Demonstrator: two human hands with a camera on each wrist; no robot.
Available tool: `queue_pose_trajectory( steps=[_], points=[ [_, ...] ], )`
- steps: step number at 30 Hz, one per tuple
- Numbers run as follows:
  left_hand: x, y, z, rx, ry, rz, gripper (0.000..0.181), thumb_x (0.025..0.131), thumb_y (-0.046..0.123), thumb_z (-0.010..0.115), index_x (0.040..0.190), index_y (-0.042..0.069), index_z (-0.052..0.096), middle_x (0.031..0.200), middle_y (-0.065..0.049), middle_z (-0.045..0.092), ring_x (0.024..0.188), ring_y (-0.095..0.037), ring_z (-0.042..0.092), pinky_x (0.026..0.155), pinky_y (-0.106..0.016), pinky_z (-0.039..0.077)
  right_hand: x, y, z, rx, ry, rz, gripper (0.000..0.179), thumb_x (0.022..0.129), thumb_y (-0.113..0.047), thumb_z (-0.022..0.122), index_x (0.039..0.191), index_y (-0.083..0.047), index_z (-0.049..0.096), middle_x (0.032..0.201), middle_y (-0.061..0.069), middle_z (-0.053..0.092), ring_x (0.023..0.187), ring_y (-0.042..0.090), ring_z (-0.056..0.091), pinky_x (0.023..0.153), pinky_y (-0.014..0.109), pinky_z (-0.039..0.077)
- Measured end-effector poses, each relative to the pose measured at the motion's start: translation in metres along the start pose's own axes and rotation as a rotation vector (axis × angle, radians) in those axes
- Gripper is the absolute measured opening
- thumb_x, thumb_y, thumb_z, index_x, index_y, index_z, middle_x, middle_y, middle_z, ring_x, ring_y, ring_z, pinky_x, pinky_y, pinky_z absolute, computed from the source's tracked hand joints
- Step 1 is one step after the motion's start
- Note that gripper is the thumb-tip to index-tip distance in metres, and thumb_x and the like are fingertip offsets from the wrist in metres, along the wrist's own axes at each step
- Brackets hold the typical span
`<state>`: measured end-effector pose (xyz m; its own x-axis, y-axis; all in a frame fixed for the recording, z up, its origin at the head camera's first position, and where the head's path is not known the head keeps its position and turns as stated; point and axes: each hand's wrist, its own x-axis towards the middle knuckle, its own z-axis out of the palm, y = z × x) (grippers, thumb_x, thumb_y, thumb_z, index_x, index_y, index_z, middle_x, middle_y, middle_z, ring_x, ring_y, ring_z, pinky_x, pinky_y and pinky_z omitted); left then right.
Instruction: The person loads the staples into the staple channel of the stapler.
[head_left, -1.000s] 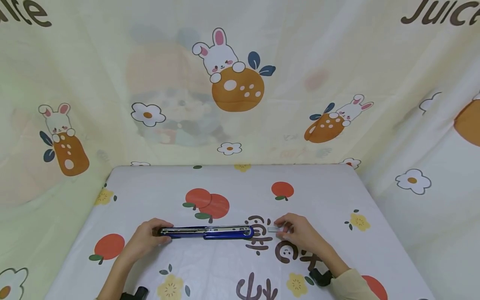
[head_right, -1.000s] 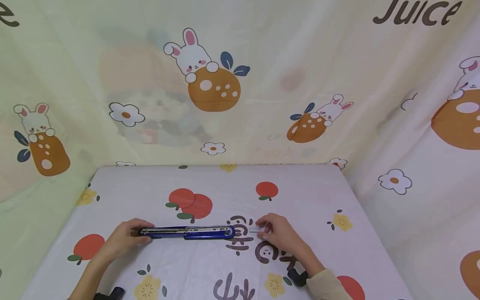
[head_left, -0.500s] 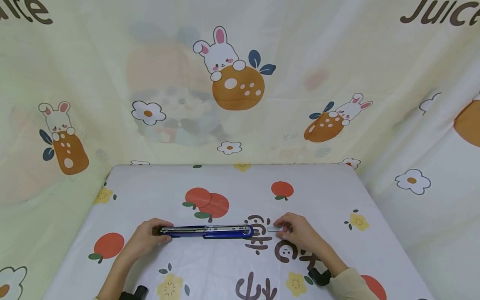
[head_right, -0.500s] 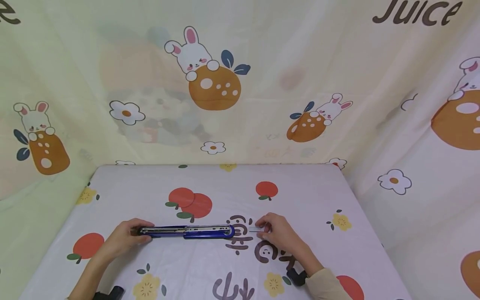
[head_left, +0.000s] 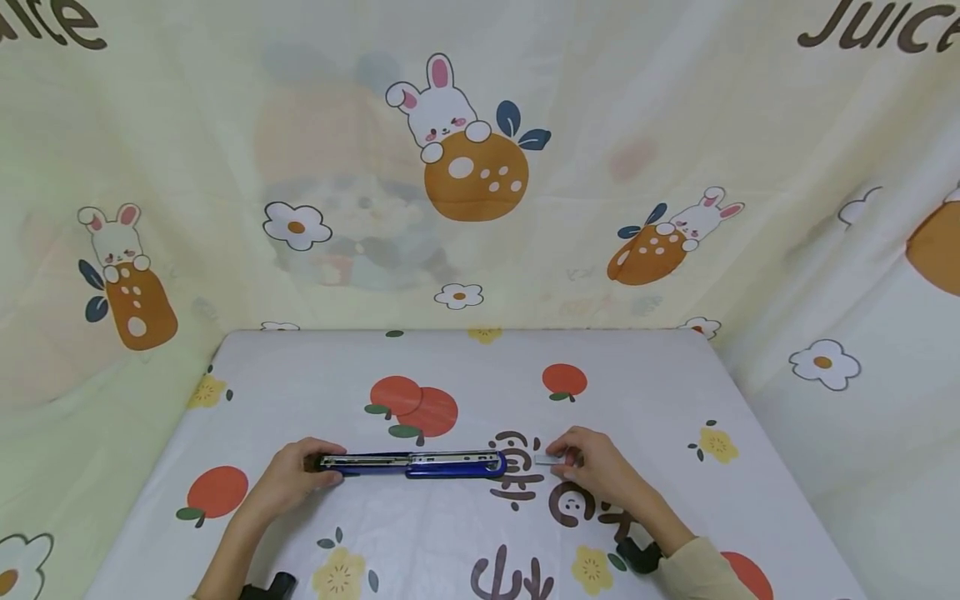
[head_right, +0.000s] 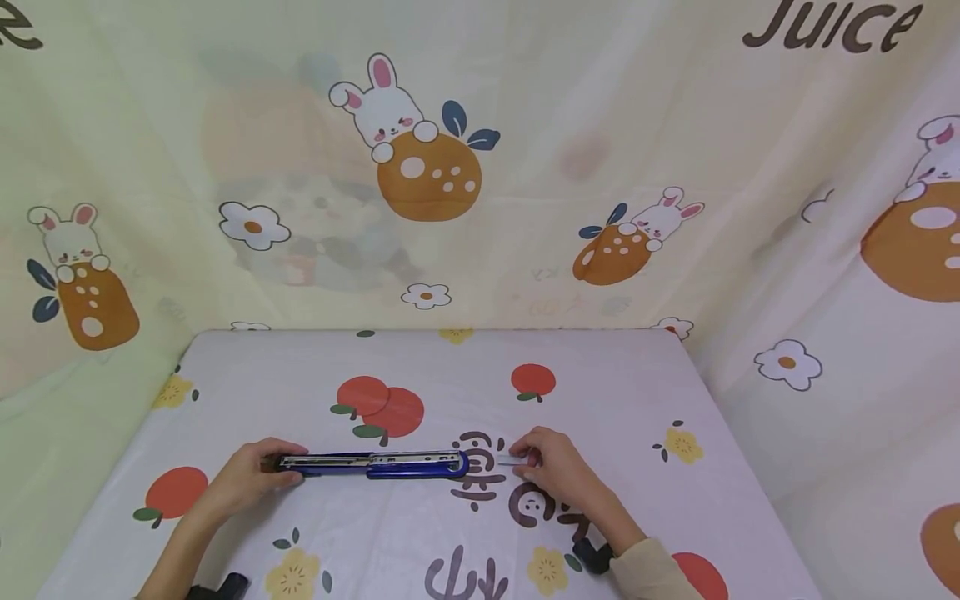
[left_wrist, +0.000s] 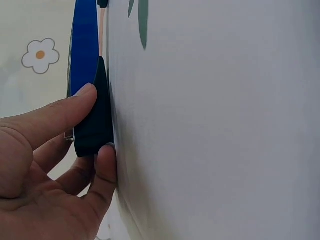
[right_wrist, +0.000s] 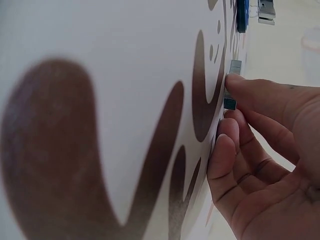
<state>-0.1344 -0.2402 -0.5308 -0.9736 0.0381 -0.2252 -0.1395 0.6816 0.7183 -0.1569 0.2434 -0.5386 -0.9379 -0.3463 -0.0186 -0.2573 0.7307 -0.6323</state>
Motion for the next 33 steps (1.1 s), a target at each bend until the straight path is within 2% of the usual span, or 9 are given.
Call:
queue_pose_trajectory(
  steps=[4,8,15,24,33],
  points=[
    [-0.001,0.0,0.0,0.003,0.006,-0.013,0.031,0.09,0.013,0.084,0.12,0.012,0.077,0.125,-0.014,0.071,0.111,-0.027,0.059,0.099,-0.047,0.051,0.001,0.0,0.0,-0.014,0.0,-0.01,0.023,0.088,-0.008,0.085,0.11,-0.012,0.08,0.097,-0.002,0.068,0.081,0.006,0.055,0.071,0.019,0.051],
    [-0.002,0.001,0.001,-0.002,0.011,-0.015,0.03,0.091,0.012,0.083,0.121,0.012,0.077,0.127,-0.015,0.071,0.114,-0.03,0.059,0.104,-0.052,0.051,0.002,-0.001,0.0,-0.034,-0.002,-0.003,0.02,0.089,-0.008,0.084,0.109,-0.013,0.081,0.097,-0.002,0.068,0.08,0.005,0.054,0.071,0.019,0.05],
    [-0.001,-0.001,0.001,-0.003,0.014,0.0,0.031,0.091,0.013,0.083,0.121,0.012,0.077,0.127,-0.014,0.071,0.114,-0.029,0.061,0.106,-0.056,0.051,0.004,-0.007,-0.001,-0.054,0.001,0.03,0.018,0.09,-0.009,0.084,0.107,-0.013,0.081,0.096,-0.002,0.067,0.081,0.009,0.054,0.071,0.019,0.049],
    [-0.002,0.001,0.001,-0.011,0.013,0.008,0.031,0.092,0.013,0.082,0.122,0.012,0.077,0.13,-0.017,0.07,0.122,-0.034,0.06,0.111,-0.062,0.047,0.003,-0.009,-0.003,-0.06,0.001,0.029,0.017,0.091,-0.009,0.083,0.107,-0.012,0.08,0.094,-0.002,0.066,0.08,0.008,0.053,0.07,0.019,0.049],
    [-0.003,0.002,0.0,-0.009,0.014,-0.004,0.031,0.091,0.012,0.083,0.121,0.012,0.077,0.128,-0.016,0.071,0.115,-0.03,0.06,0.106,-0.054,0.05,0.002,-0.01,-0.003,-0.037,0.002,0.034,0.016,0.091,-0.01,0.083,0.106,-0.011,0.079,0.092,-0.003,0.065,0.079,0.007,0.054,0.069,0.019,0.05]
  ],
)
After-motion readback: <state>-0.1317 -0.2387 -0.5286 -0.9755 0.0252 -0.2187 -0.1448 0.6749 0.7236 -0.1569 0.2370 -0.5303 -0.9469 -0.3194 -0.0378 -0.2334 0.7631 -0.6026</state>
